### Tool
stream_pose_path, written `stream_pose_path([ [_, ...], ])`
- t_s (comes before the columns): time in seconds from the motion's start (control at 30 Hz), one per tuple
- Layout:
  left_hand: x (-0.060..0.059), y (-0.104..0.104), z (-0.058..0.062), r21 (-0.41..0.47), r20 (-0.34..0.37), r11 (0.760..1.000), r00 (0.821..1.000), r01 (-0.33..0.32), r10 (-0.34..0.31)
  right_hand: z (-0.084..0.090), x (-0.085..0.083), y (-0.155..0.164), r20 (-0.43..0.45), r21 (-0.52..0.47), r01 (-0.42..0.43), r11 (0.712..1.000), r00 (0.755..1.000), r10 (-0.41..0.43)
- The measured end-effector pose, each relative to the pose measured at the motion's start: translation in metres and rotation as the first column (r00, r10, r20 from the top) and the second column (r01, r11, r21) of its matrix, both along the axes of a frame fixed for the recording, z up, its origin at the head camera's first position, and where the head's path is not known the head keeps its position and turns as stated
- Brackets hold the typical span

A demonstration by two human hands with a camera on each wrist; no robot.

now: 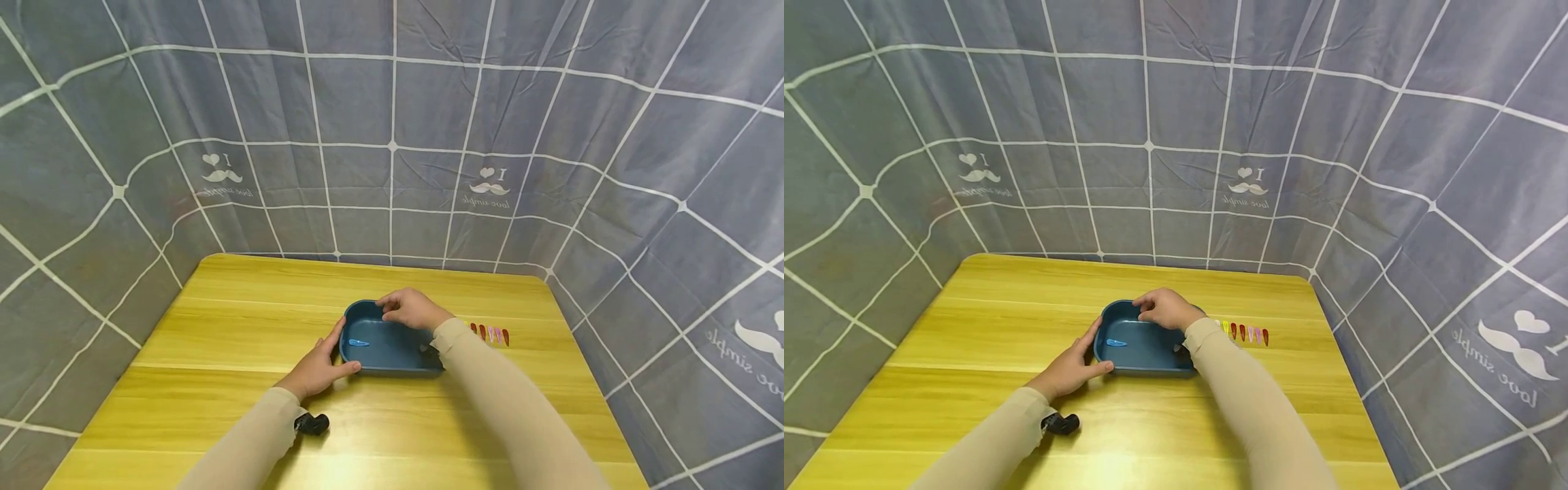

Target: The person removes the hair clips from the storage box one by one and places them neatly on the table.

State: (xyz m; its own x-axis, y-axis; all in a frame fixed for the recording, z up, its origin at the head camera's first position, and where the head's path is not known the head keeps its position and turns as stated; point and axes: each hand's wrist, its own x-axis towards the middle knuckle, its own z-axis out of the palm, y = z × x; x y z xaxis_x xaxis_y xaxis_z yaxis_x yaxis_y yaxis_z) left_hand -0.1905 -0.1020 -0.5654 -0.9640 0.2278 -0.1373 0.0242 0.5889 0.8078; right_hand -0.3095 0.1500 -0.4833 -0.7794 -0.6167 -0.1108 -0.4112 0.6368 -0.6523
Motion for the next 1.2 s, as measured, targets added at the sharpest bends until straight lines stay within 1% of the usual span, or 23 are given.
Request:
stream_pose_path([
  [0.17, 0.001, 0.003, 0.000, 0.079, -0.016, 0.997, 1.000, 0.004, -0.003, -0.006, -0.001, -0.012, 0.033, 0.029, -0.043, 0.999, 0.999, 0.042],
  [0.27, 0.002, 0.005, 0.000, 0.118, -0.024, 0.993, 1.000, -0.001, 0.004, -0.011, -0.002, -0.017, 0.028, 0.060, -0.062, 0.996, 0.998, 0.061],
  [0.5, 0.004, 0.006, -0.004, 0.169, -0.026, 0.985, 0.999, -0.016, 0.021, -0.019, -0.006, -0.027, 0.019, 0.132, -0.106, 0.986, 0.994, 0.104],
  [0.67, 0.005, 0.006, -0.008, 0.185, -0.022, 0.982, 0.999, -0.027, 0.031, -0.026, -0.007, -0.034, 0.046, 0.176, -0.141, 0.974, 0.990, 0.135],
  [0.83, 0.004, 0.006, -0.010, 0.200, -0.021, 0.979, 0.999, -0.027, 0.032, -0.033, -0.005, -0.041, 0.052, 0.198, -0.149, 0.969, 0.989, 0.141],
  [0.97, 0.004, 0.006, -0.012, 0.193, -0.026, 0.981, 0.999, -0.032, 0.038, -0.040, -0.004, -0.044, 0.067, 0.204, -0.152, 0.967, 0.988, 0.142],
  [1.2, 0.004, 0.005, -0.013, 0.169, -0.031, 0.985, 0.998, -0.040, 0.046, -0.052, -0.005, -0.049, 0.038, 0.219, -0.179, 0.959, 0.984, 0.175],
])
